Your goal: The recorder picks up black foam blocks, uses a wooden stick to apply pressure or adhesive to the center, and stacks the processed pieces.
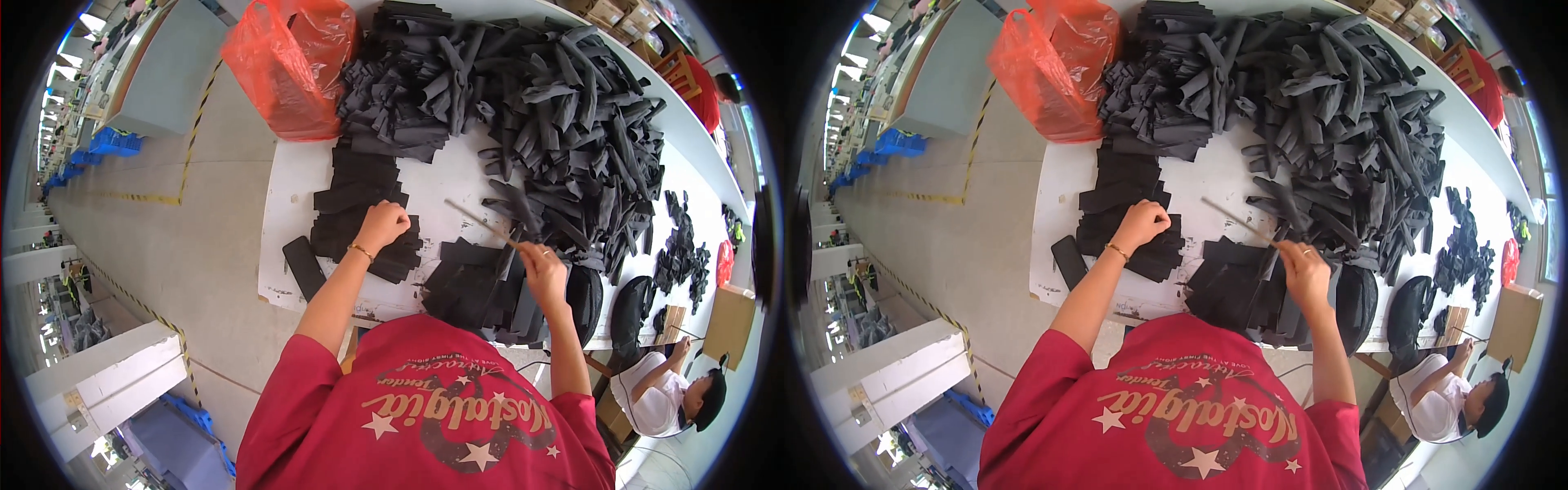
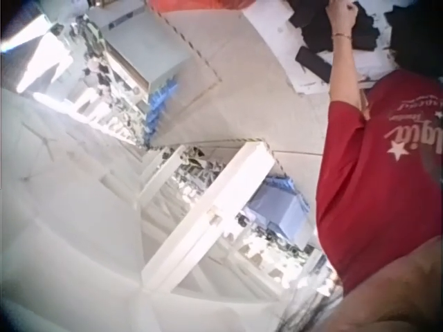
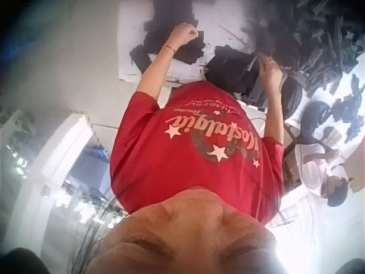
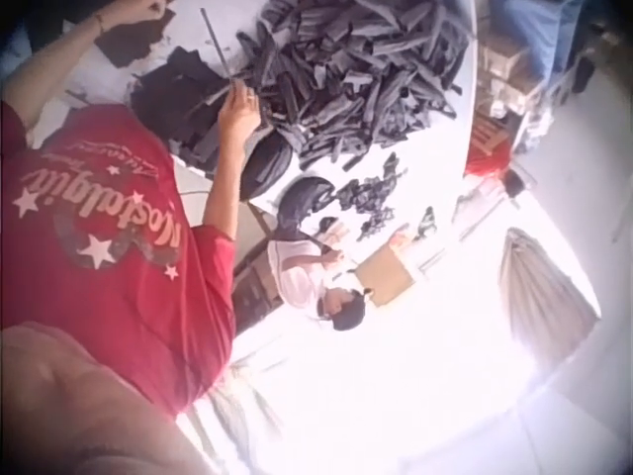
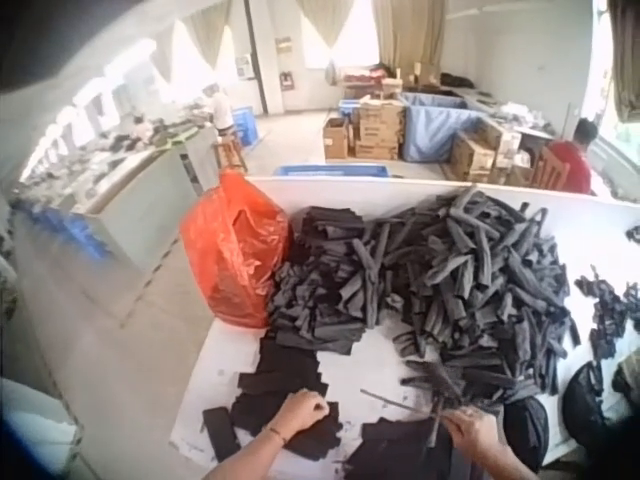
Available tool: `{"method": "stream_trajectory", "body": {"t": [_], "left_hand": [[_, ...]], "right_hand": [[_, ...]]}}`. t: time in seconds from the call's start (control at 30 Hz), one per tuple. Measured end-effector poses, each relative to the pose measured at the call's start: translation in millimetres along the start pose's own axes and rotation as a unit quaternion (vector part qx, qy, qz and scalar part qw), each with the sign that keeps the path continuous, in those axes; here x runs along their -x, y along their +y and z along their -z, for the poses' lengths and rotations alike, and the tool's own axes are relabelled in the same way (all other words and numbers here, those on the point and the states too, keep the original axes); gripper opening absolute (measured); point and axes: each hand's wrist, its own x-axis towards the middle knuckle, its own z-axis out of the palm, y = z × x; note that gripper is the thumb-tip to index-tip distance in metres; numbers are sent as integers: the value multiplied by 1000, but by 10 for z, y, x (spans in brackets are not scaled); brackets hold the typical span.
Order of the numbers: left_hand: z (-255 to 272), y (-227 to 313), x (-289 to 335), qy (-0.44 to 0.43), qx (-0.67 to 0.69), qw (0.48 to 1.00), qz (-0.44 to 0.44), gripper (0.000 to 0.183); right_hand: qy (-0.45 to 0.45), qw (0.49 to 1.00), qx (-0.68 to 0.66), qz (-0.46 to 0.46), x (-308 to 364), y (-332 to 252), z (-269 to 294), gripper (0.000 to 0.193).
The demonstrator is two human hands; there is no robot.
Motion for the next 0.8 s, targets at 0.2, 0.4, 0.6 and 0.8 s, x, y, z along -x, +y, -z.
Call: {"method": "stream_trajectory", "body": {"t": [0.2,0.4,0.6,0.8], "left_hand": [[-111,-45,29,50,6,997,-63,10],[349,140,6,24,234,972,-9,16],[549,284,120,-2,260,966,-5,18],[458,977,252,-31,253,960,-114,16]], "right_hand": [[-35,999,29,29,172,56,-163,12],[-23,998,36,49,184,3,-107,13],[-16,996,31,79,138,-64,-81,15],[-30,994,-92,42,64,-452,-504,22]]}}
